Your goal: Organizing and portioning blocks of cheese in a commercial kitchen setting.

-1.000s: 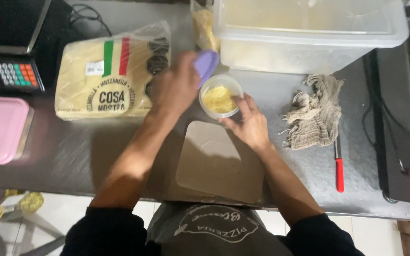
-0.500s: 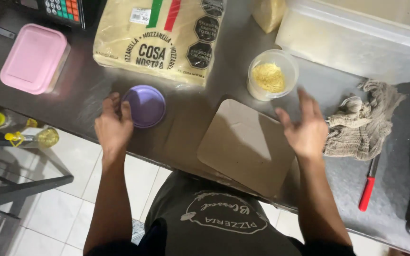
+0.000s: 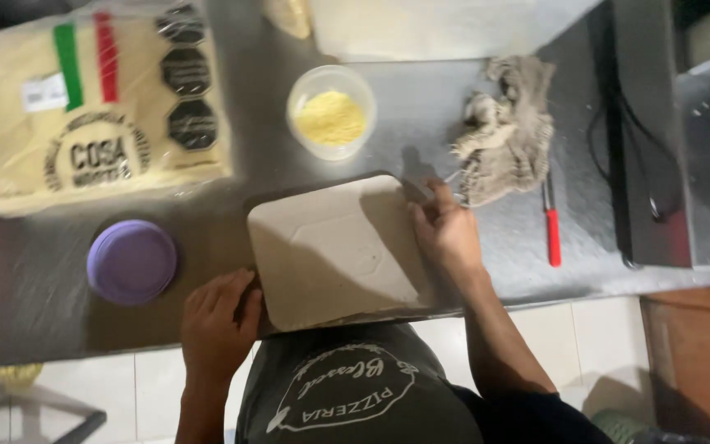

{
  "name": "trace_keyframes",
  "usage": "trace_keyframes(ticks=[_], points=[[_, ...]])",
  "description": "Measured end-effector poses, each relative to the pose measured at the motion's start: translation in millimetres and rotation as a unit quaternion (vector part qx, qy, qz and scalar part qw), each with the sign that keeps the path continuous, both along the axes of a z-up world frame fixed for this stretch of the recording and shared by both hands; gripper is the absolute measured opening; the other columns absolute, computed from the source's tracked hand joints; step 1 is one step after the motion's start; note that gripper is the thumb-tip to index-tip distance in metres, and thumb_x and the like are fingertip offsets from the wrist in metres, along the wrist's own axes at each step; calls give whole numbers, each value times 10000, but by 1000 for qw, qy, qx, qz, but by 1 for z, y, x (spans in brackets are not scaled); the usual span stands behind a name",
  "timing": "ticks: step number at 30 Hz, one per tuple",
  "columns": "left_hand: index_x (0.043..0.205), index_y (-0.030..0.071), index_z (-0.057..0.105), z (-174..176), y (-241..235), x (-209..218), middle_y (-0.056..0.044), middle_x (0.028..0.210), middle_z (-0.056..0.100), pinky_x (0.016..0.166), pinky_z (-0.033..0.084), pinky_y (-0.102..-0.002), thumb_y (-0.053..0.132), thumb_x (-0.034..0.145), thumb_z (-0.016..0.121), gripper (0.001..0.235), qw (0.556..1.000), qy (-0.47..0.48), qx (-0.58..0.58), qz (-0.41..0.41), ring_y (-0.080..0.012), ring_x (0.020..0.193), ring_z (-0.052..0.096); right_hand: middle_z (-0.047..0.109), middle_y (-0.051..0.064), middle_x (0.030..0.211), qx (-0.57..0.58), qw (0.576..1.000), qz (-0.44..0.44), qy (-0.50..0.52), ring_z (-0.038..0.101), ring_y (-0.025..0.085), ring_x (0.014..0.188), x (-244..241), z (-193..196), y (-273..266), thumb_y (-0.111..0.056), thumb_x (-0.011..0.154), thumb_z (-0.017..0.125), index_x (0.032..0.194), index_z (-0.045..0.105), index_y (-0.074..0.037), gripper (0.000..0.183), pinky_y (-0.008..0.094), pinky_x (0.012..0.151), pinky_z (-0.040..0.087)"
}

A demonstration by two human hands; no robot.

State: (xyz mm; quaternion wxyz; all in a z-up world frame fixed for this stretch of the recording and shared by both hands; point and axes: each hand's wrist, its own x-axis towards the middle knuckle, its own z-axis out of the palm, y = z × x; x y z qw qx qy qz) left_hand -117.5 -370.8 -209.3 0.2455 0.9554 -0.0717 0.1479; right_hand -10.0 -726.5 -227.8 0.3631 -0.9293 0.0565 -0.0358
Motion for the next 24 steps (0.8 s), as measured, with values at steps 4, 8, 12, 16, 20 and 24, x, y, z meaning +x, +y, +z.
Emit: trace_keyframes(ticks=[4,8,12,16,20,24], points=[[1129,86,727,-4,2,-3,-80,1169,743,1009,498,-449,182,887,740,260,999,0,30,13,-284,1140,681,711,194,1144,-162,976,-51,-136,671,372,948,15,18,-34,-311,990,777,1336,644,-110,422,475,844,550],[1135,86,724,0,0,-3,-80,1182,740,1011,507,-435,173,908,741,244,1000,-3,11,12,-284,1153,681,599,275,1359,-245,938,-25,-244,529,478,1205,54,6,-62,-368,963,807,1403,608,-43,582,532,1002,473],[1107,73,718,2,-9,0,-106,1205,715,985,499,-458,208,833,773,310,1000,4,-6,-28,-319,1132,660,596,241,1360,-313,924,9,-221,523,442,1265,57,-17,-74,-342,904,778,1380,664,-132,533,550,1020,423],[1059,80,713,-9,-11,1,-116,1246,674,1035,444,-512,247,805,772,310,997,8,44,-56,-326,1178,617,627,194,1327,-251,946,76,-188,552,385,1313,45,-15,-74,-182,920,723,1349,670,-136,435,524,1068,434],[1112,87,721,-12,-9,7,-115,1262,661,1036,417,-521,260,831,754,331,998,-3,45,-48,-321,1207,593,633,191,1350,-244,949,95,-178,562,392,1301,46,-25,-83,-121,928,684,1342,670,-129,414,521,1083,440],[1066,79,710,-7,-1,31,-123,1269,659,1043,436,-507,264,825,753,306,996,-4,21,-89,-326,1227,599,609,224,1412,-247,944,76,-204,535,411,1369,43,-19,-76,-83,951,661,1395,667,-117,446,510,1148,411]])
